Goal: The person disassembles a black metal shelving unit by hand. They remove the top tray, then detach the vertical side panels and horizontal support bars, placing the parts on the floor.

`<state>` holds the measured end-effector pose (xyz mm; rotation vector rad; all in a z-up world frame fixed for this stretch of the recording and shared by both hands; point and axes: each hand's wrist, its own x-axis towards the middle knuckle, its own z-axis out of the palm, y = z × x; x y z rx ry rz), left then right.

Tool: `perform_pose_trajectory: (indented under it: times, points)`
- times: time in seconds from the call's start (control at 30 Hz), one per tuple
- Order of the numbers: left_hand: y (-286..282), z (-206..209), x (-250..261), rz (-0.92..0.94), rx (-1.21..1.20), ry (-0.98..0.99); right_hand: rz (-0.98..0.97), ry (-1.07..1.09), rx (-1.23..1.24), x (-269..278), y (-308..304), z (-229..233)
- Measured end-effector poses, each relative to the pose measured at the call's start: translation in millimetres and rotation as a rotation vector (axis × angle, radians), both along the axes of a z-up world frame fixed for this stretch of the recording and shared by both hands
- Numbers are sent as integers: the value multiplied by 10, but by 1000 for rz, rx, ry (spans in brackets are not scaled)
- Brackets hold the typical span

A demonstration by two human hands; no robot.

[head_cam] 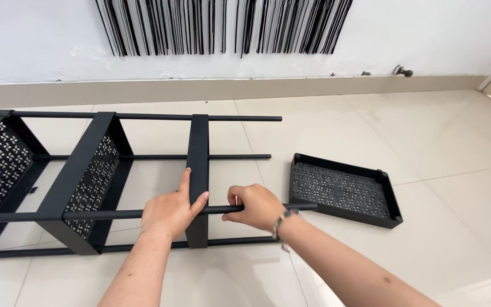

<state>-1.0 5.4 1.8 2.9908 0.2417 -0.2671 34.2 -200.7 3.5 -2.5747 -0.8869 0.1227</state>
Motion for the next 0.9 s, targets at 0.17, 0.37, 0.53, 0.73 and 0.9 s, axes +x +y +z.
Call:
perform_pose_trajectory:
  times: [0.17, 0.37, 0.53, 0.73, 0.9]
  points:
    - [-23, 70, -62, 16, 3, 28, -7, -332, 66, -240, -87, -190]
    - [-11, 70, -14, 3, -7, -1, 28, 268, 135, 66, -219, -142]
    - [37, -118, 36, 27, 10, 31, -241, 630, -242, 350, -927, 131]
    - [-143, -73, 27, -266, 418, -1125, -125, 553, 36, 297, -851, 316]
    - [-690, 3, -17, -80, -1026, -393, -77, 495, 163, 201, -862, 613]
